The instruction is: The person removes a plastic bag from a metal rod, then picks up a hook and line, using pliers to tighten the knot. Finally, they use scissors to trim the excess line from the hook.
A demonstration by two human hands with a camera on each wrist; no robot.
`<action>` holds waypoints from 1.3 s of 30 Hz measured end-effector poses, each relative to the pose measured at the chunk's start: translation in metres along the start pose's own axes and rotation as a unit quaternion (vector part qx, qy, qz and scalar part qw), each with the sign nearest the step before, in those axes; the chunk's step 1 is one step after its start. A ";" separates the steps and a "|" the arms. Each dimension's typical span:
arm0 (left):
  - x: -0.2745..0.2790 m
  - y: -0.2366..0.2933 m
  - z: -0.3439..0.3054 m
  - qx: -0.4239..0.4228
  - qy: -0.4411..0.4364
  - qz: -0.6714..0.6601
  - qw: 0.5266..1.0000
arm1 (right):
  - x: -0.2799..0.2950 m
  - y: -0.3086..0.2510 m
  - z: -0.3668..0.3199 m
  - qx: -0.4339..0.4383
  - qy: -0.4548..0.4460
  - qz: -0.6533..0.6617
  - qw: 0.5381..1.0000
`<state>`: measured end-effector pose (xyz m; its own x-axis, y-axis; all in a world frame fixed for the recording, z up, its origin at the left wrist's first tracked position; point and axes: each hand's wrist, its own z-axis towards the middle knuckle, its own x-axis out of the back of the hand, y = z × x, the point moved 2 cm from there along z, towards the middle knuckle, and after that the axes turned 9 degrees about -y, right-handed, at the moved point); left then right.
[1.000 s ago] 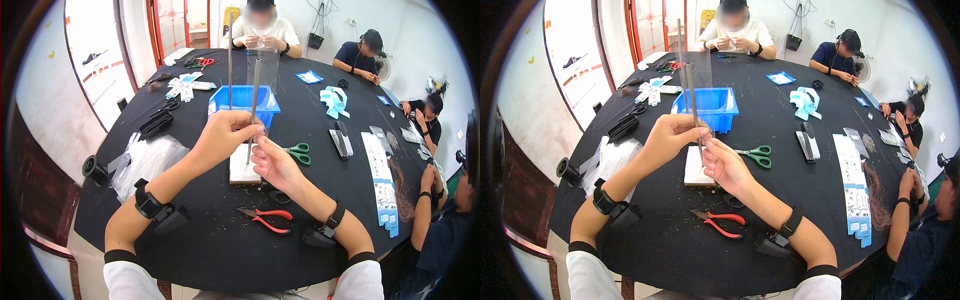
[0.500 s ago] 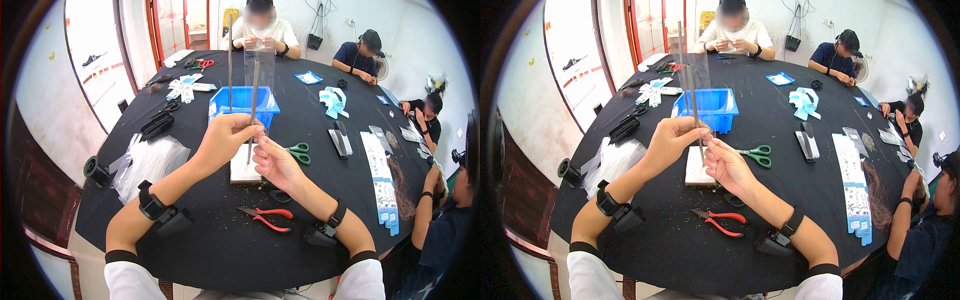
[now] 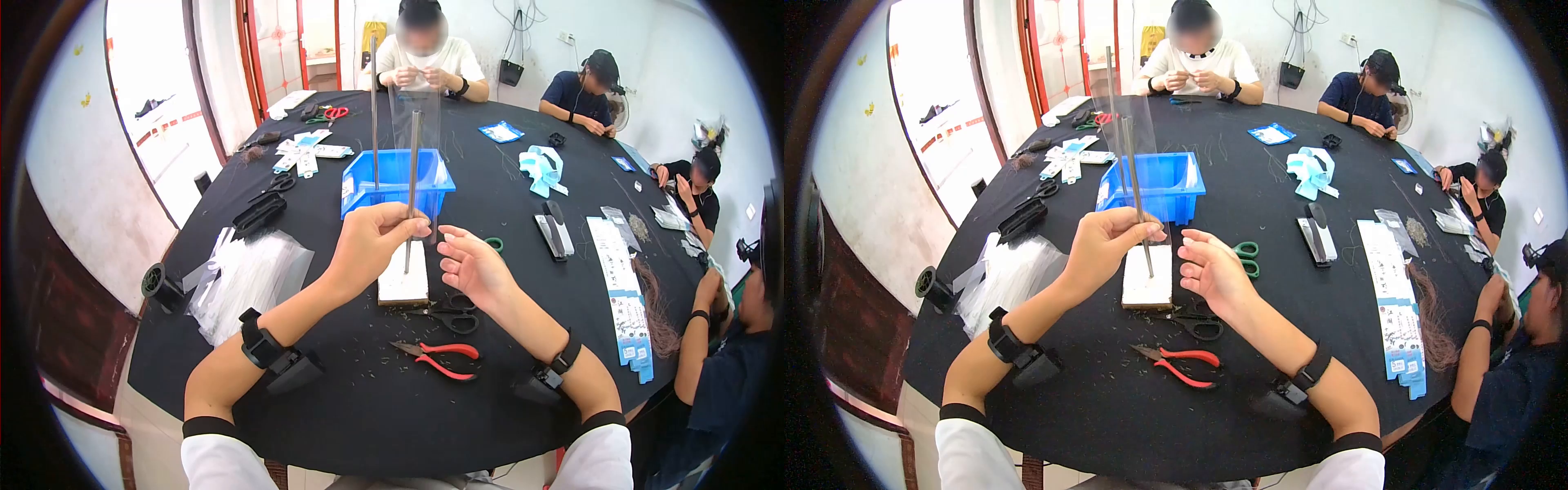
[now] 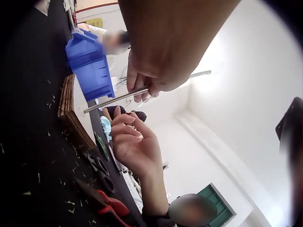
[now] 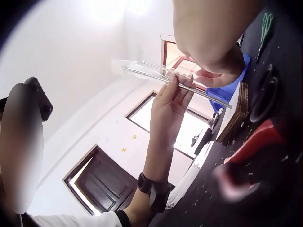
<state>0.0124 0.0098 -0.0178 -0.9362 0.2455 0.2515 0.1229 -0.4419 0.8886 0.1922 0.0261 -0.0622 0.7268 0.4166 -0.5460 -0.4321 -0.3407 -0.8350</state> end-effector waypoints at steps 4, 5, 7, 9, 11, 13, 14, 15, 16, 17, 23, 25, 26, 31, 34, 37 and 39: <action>-0.003 -0.006 -0.004 0.021 -0.003 -0.002 1.000 | 0.004 -0.007 -0.006 0.006 0.004 -0.015 1.000; -0.004 -0.007 -0.005 0.028 -0.002 -0.003 1.000 | 0.004 -0.008 -0.008 0.006 0.005 -0.019 1.000; -0.004 -0.010 -0.005 0.026 -0.005 -0.002 1.000 | 0.004 -0.011 -0.011 0.006 0.008 -0.024 1.000; -0.004 -0.013 -0.005 0.027 -0.010 -0.003 1.000 | 0.004 -0.014 -0.014 0.005 0.010 -0.025 1.000; -0.004 -0.014 -0.006 0.031 -0.016 -0.006 0.999 | 0.003 -0.016 -0.016 0.006 0.011 -0.028 1.000; -0.004 -0.014 -0.007 0.036 -0.020 0.008 0.999 | 0.002 -0.018 -0.018 0.009 0.012 -0.032 0.999; -0.004 -0.014 -0.007 0.039 -0.022 0.015 0.999 | 0.001 -0.019 -0.019 0.010 0.013 -0.033 0.999; -0.005 -0.015 -0.008 0.034 -0.020 0.009 0.999 | 0.001 -0.020 -0.019 0.012 0.014 -0.034 0.999; -0.005 -0.019 -0.008 0.029 -0.017 0.003 0.999 | 0.001 -0.021 -0.020 0.012 0.011 -0.036 0.999; -0.006 -0.021 -0.008 0.024 -0.015 -0.002 1.000 | 0.001 -0.022 -0.020 0.013 0.009 -0.038 0.999; -0.009 -0.016 -0.010 0.024 0.001 0.010 1.000 | 0.002 -0.026 -0.022 0.015 0.012 -0.056 0.998; -0.009 -0.019 -0.010 0.013 0.004 0.005 1.000 | 0.002 -0.026 -0.020 0.015 0.008 -0.052 0.999; -0.009 -0.020 -0.010 0.008 0.005 0.001 1.000 | 0.002 -0.026 -0.020 0.015 0.007 -0.052 0.998; -0.008 -0.021 -0.010 0.019 -0.009 0.010 1.000 | 0.000 -0.026 -0.020 0.014 -0.001 -0.056 0.998; -0.006 -0.022 -0.010 0.024 -0.020 0.015 0.999 | 0.000 -0.027 -0.020 0.017 -0.003 -0.061 0.998; -0.006 -0.026 -0.010 0.022 -0.029 0.010 0.999 | -0.001 -0.029 -0.021 0.016 -0.004 -0.074 0.997; -0.005 -0.027 -0.009 0.026 -0.037 0.010 0.999 | -0.002 -0.032 -0.021 0.016 -0.007 -0.089 0.996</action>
<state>0.0104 0.0125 -0.0467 -0.9064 0.3020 0.2952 0.1595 -0.4025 0.9014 0.2157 0.0178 -0.0328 0.7857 0.4801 -0.3901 -0.3139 -0.2340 -0.9202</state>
